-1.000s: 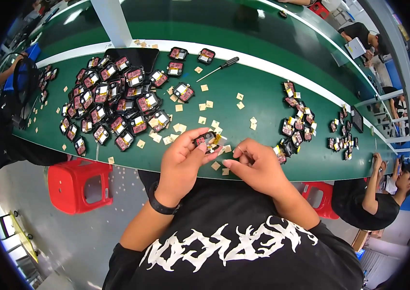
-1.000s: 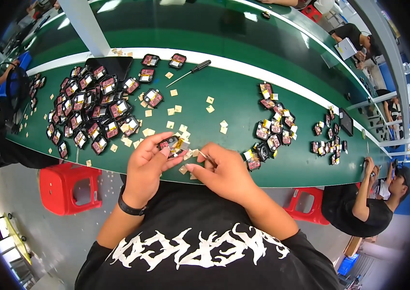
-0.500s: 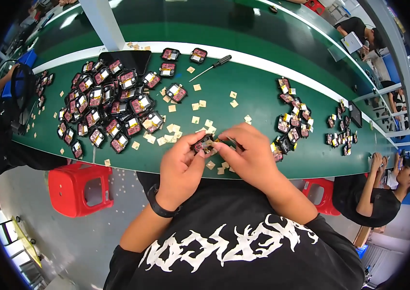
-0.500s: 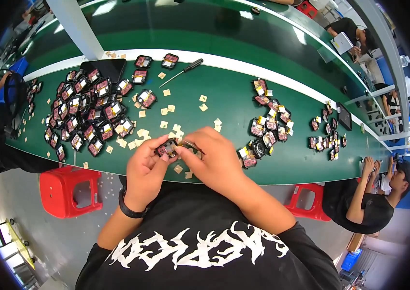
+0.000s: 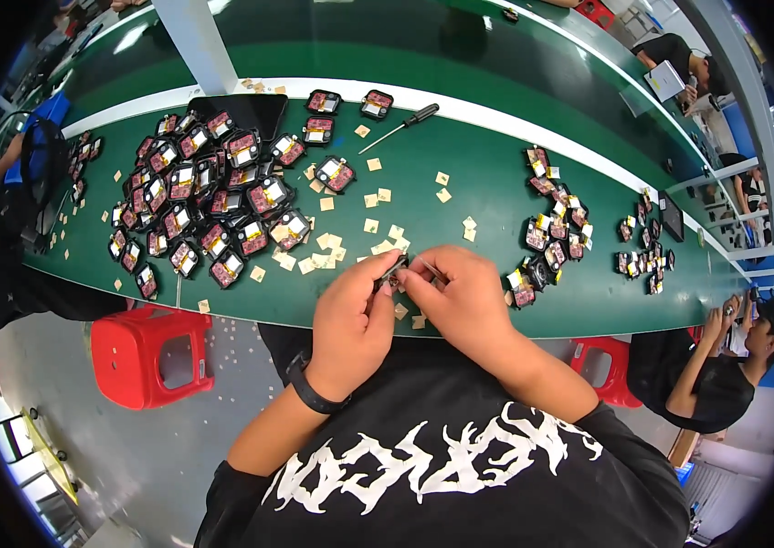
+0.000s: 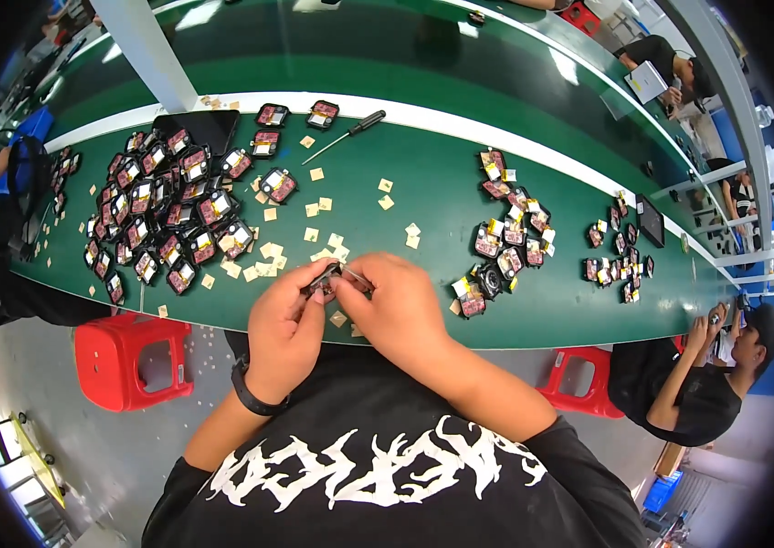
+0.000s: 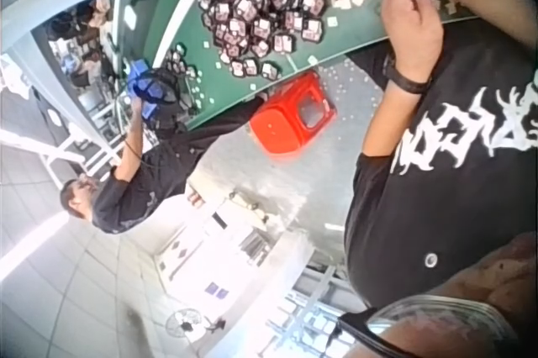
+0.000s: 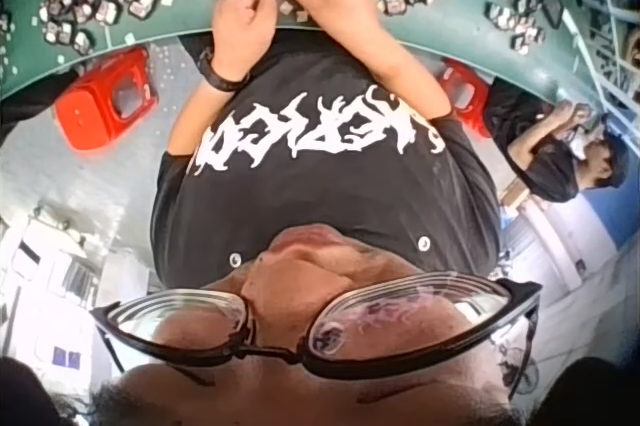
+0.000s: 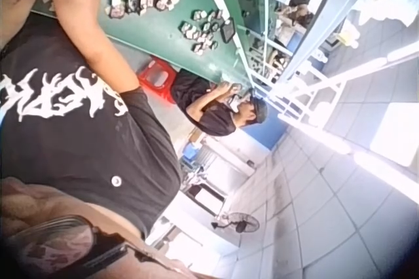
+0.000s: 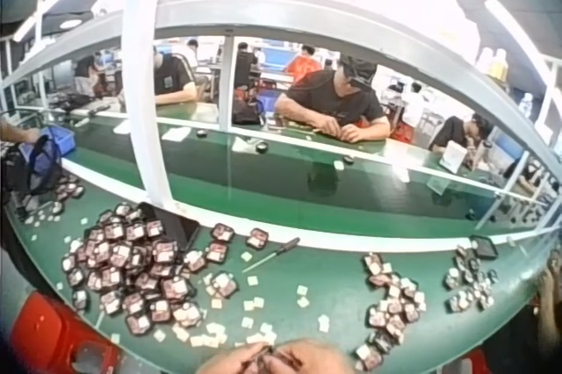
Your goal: The person is assembling electronic components by attaching small yellow stickers to square modules.
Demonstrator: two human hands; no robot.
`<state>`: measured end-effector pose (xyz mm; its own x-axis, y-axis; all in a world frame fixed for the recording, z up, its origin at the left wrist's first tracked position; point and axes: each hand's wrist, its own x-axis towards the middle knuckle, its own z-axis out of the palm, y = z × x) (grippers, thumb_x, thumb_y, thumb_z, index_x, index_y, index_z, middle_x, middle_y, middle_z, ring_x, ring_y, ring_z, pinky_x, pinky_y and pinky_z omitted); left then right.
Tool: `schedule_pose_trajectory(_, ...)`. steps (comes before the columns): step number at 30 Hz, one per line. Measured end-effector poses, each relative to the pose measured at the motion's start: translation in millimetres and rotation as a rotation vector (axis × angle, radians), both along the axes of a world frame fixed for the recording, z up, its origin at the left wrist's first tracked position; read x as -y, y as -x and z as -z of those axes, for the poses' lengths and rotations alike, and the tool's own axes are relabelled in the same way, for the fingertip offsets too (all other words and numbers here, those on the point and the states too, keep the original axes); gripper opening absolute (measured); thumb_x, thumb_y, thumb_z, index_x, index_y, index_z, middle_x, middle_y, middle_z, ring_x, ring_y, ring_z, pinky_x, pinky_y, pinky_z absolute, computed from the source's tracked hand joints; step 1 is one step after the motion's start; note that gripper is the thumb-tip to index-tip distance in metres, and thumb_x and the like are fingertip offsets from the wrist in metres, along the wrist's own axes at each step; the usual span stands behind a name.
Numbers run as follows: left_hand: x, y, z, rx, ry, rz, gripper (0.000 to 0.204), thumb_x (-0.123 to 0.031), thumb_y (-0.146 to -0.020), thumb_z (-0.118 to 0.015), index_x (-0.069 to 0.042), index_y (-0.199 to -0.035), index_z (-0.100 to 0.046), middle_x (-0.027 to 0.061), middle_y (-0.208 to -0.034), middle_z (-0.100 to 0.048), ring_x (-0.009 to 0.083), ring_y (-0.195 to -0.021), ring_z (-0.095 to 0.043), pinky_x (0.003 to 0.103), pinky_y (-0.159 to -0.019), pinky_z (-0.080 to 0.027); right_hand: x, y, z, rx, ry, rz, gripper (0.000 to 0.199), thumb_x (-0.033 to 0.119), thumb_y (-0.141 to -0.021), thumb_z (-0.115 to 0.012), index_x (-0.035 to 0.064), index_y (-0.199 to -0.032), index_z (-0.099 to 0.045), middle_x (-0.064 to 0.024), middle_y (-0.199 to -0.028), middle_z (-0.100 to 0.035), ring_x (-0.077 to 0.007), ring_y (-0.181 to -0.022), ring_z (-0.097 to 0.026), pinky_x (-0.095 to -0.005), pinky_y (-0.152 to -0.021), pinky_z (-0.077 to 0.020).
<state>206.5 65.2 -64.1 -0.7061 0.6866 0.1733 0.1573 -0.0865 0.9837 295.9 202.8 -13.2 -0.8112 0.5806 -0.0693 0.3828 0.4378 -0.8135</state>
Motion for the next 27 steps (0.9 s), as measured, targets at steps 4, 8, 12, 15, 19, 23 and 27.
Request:
schedule_pose_trajectory(4,1,1,-8,-0.180,0.062,-0.003,0.035,0.005,-0.095,-0.058,0.002,-0.130,-0.064,0.0211,-0.122,-0.070,0.0323,-0.102,-0.071,0.036,-0.086,-0.056,3,1,0,-0.024,-0.072,0.005,0.014,0.014,-0.089,-0.076,0.0004,-0.091,-0.073,-0.0153,-0.083,-0.070,-0.0310,-0.071,-0.068,-0.0395,-0.064,-0.0533)
schedule_pose_trajectory(8,1,-2,-8,-0.119,0.051,-0.009,0.034,0.004,-0.095,-0.058,0.003,-0.129,-0.064,0.0216,-0.122,-0.069,0.0339,-0.105,-0.070,0.037,-0.088,-0.056,3,2,6,-0.043,-0.102,0.006,0.013,0.012,-0.087,-0.075,0.0004,-0.093,-0.074,-0.0156,-0.082,-0.071,-0.0321,-0.072,-0.069,-0.0406,-0.064,-0.0539)
schedule_pose_trajectory(12,2,-2,-11,-0.108,0.089,-0.012,0.034,0.005,-0.096,-0.058,0.003,-0.129,-0.064,0.0215,-0.123,-0.069,0.0331,-0.103,-0.071,0.037,-0.086,-0.057,4,4,6,-0.055,-0.128,0.006,0.012,0.011,-0.086,-0.075,0.0002,-0.092,-0.073,-0.0160,-0.081,-0.071,-0.0320,-0.072,-0.069,-0.0407,-0.064,-0.0540)
schedule_pose_trajectory(15,1,-2,-8,-0.032,0.075,-0.007,0.033,0.004,-0.097,-0.057,0.003,-0.129,-0.063,0.0187,-0.118,-0.070,0.0261,-0.095,-0.071,0.033,-0.081,-0.056,6,5,5,-0.078,-0.103,0.012,0.013,0.010,-0.085,-0.075,-0.0003,-0.092,-0.073,-0.0153,-0.081,-0.070,-0.0311,-0.071,-0.068,-0.0395,-0.063,-0.0537)
schedule_pose_trajectory(19,-2,0,-1,0.194,-0.051,-0.022,0.030,0.002,-0.101,-0.056,0.003,-0.130,-0.062,0.0084,-0.101,-0.070,0.0084,-0.077,-0.062,0.024,-0.066,-0.050,3,1,3,-0.104,-0.073,-0.025,0.016,0.012,-0.089,-0.075,-0.0011,-0.098,-0.071,-0.0141,-0.086,-0.069,-0.0261,-0.071,-0.067,-0.0357,-0.063,-0.0522)
schedule_pose_trajectory(23,-3,2,-6,0.302,-0.038,-0.016,0.030,0.002,-0.102,-0.056,0.004,-0.131,-0.061,0.0028,-0.092,-0.067,0.0022,-0.070,-0.055,0.021,-0.060,-0.044,-4,-11,13,-0.168,0.089,-0.017,0.021,0.011,-0.097,-0.069,-0.0014,-0.114,-0.067,-0.0160,-0.090,-0.069,-0.0227,-0.073,-0.067,-0.0343,-0.064,-0.0512)
schedule_pose_trajectory(27,-2,0,-8,0.336,-0.033,-0.038,0.030,0.003,-0.101,-0.056,0.004,-0.131,-0.061,0.0015,-0.087,-0.066,0.0011,-0.067,-0.051,0.021,-0.057,-0.041,-1,-15,-14,0.016,0.162,-0.074,0.014,0.006,-0.100,-0.063,-0.0020,-0.109,-0.056,-0.0169,-0.083,-0.070,-0.0287,-0.070,-0.069,-0.0372,-0.063,-0.0521)
